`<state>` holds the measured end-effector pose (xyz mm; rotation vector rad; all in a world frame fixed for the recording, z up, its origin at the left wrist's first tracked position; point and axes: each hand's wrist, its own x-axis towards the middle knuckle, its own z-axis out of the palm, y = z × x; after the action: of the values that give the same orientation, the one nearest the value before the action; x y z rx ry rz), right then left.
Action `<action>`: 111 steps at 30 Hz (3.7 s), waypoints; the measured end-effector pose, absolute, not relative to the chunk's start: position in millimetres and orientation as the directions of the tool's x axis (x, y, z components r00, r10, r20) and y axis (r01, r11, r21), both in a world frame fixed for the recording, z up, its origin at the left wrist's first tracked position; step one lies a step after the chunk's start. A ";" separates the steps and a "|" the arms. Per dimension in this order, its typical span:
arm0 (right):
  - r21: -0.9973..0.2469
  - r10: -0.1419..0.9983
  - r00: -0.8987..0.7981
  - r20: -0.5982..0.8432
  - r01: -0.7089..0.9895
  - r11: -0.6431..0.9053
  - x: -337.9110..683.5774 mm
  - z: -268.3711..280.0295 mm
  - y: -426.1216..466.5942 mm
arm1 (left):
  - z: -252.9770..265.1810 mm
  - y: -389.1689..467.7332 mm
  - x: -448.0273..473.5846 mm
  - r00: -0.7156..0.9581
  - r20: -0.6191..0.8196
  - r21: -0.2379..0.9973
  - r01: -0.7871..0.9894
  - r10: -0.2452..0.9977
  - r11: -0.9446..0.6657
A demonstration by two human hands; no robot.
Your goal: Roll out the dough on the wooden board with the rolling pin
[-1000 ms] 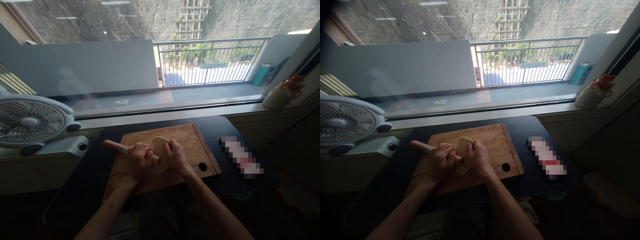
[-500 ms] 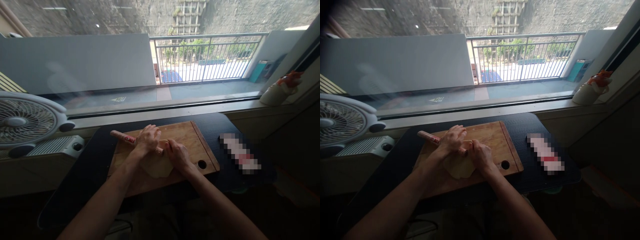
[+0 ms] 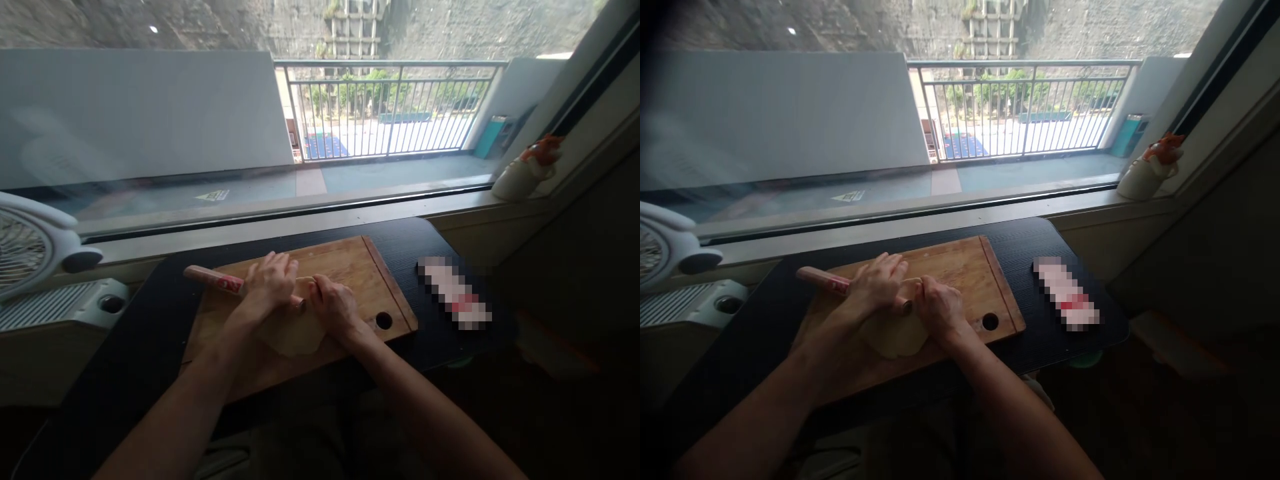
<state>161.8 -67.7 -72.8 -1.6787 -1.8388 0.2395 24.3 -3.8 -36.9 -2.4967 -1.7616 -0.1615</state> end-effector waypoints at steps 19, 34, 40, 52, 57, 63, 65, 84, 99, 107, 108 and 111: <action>-0.605 0.975 0.023 0.220 0.787 0.118 170.8 -60.8 -71.2 | -35.8 8.6 42.3 0.146 0.311 0.283 0.929 0.939 -0.239; -0.583 0.976 -0.020 0.217 0.799 0.146 148.0 -60.7 -56.2 | -49.5 -93.2 -39.1 0.266 0.395 0.267 0.883 0.879 -0.387; -0.470 0.957 0.000 0.290 0.871 0.143 166.1 -67.6 -65.0 | -48.6 -59.4 -19.4 0.280 0.424 0.307 0.850 0.861 -0.427; -0.532 0.956 0.053 0.289 0.839 0.115 164.9 -71.7 -64.1 | -63.1 -64.7 -28.0 0.310 0.321 0.146 0.918 0.895 -0.370; -0.513 0.957 0.051 0.285 0.852 0.108 163.0 -72.4 -63.8 | -64.0 -68.0 -28.4 0.239 0.325 0.147 0.943 0.915 -0.299; -0.514 0.950 0.072 0.304 0.852 0.100 164.1 -71.3 -65.7 | -38.7 -4.3 47.7 0.220 0.260 0.188 0.944 0.940 -0.273; -0.509 0.947 0.070 0.313 0.854 0.105 164.9 -70.6 -66.2 | -36.0 -5.9 46.2 0.229 0.247 0.195 0.940 0.941 -0.280; -0.487 0.941 0.056 0.334 0.865 0.121 165.6 -70.0 -66.6 | -46.6 -4.3 33.9 0.250 0.238 0.214 0.929 0.939 -0.302; -0.639 0.985 0.010 0.172 0.762 0.104 184.7 -56.3 -69.2 | -38.3 12.7 59.5 0.206 0.238 0.220 0.941 0.949 -0.259; -0.715 0.992 0.050 0.118 0.697 0.049 177.6 -56.2 -83.4 | -49.1 -11.8 18.5 0.167 0.311 0.302 0.916 0.936 -0.264; -0.706 0.980 0.117 0.163 0.707 0.033 167.6 -58.2 -80.5 | -50.5 -16.2 13.8 0.161 0.323 0.311 0.913 0.933 -0.265; -0.682 0.959 0.153 0.238 0.729 0.053 151.5 -62.8 -67.9 | -55.5 -37.5 2.8 0.181 0.367 0.313 0.900 0.913 -0.304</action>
<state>151.5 -67.9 -62.8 -1.7260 -1.6275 0.4135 2.8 -37.5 -55.5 -2.4332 -1.8684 -0.7873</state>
